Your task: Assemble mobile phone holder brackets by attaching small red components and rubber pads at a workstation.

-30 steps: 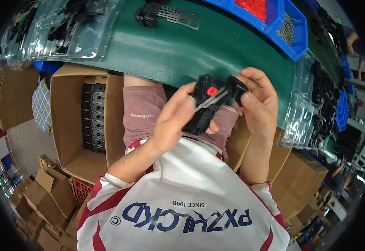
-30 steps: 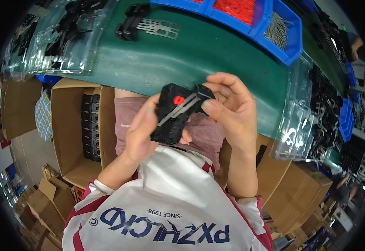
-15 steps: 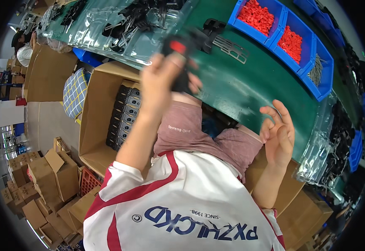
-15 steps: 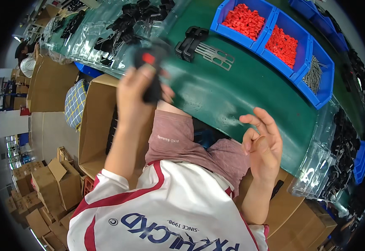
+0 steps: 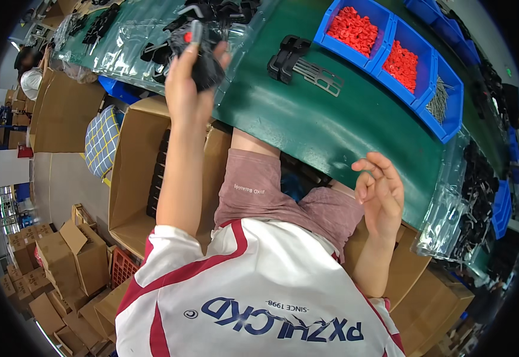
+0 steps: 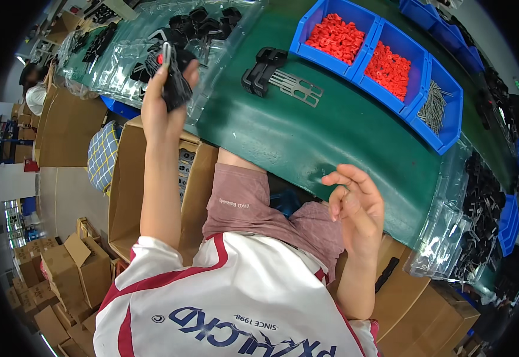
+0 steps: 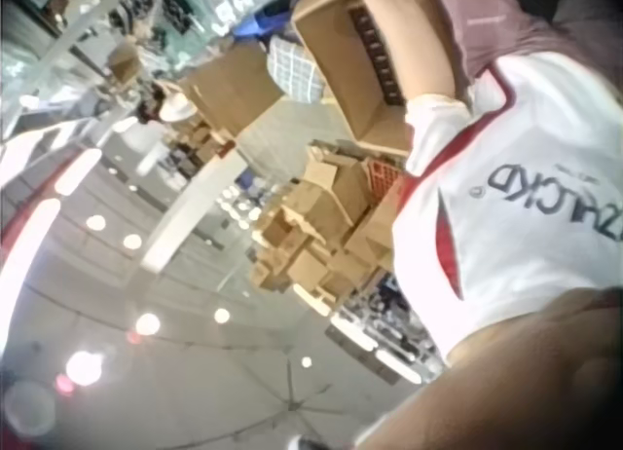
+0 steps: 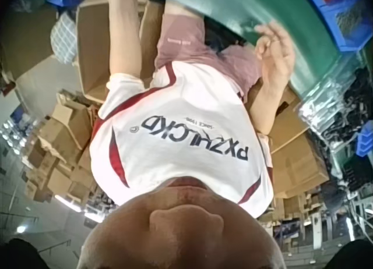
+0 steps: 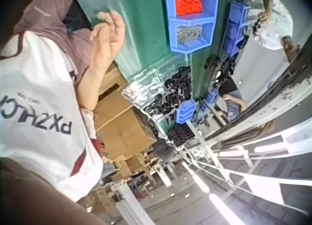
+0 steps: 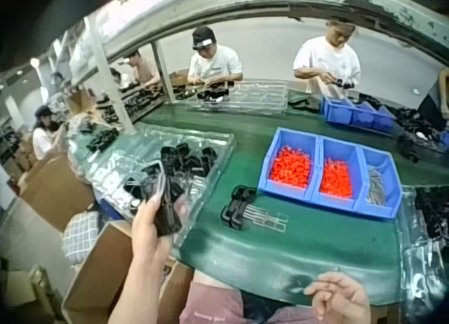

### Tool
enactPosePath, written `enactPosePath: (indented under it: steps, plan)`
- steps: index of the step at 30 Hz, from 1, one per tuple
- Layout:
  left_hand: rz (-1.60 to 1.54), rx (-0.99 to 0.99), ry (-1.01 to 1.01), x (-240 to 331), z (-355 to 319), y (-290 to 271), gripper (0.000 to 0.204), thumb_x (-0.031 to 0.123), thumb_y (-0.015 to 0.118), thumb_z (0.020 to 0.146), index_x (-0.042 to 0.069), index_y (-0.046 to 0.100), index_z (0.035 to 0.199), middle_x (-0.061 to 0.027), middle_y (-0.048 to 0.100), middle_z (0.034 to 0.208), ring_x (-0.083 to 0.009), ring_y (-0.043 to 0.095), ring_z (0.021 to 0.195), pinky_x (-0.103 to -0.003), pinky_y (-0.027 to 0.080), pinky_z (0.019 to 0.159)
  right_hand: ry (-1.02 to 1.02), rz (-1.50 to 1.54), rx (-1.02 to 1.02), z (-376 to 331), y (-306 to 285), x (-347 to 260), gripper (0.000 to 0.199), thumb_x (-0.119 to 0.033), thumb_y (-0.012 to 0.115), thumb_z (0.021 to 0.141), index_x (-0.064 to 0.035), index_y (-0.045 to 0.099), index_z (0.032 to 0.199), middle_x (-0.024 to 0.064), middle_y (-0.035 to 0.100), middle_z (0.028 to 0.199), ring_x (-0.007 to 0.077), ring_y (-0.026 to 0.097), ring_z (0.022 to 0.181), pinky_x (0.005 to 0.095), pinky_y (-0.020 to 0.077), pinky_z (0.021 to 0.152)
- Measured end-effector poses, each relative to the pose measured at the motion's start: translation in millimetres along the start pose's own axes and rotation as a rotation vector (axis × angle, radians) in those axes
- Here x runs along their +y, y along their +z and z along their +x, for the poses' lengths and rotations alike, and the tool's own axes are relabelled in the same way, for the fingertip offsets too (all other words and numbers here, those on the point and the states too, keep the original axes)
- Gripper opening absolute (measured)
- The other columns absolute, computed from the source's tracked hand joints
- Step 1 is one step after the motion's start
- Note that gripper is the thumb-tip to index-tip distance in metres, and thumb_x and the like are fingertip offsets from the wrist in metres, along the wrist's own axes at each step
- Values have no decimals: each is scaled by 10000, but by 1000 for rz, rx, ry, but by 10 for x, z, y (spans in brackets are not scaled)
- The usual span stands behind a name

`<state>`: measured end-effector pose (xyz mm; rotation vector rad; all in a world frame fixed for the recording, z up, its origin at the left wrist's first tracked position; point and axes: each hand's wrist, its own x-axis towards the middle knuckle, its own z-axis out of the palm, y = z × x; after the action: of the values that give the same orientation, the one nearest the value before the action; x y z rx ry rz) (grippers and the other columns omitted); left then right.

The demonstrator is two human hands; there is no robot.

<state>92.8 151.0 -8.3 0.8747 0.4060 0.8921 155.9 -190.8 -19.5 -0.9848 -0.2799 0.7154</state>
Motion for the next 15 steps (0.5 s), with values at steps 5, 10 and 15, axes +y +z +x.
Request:
enactPosePath:
  steps: [5,10,15]
  plan:
    - [-143,-311,-483,27,-1069,591,334,75,554,903,-65,457,1190,-244,594,1090,-316,666,916,-340,602,649,-254,-232,5,132,200,91,571,-127,662,817,37,443,1318,212,575,1140,168,558,795,245,463,689]
    - [-139,-423,-787,-136,-1517,588,350,32,559,888,-88,451,1199,-270,601,1042,-369,674,843,-386,615,604,-395,-436,-252,189,210,29,522,-40,681,766,36,497,1248,200,572,1153,228,579,931,297,474,818]
    - [-104,-425,-853,-163,-1545,517,342,22,565,888,-89,452,1191,-260,621,984,-331,687,756,-364,611,580,-276,-347,-161,76,83,65,399,7,652,768,17,531,1149,189,573,1145,306,579,1045,338,481,876]
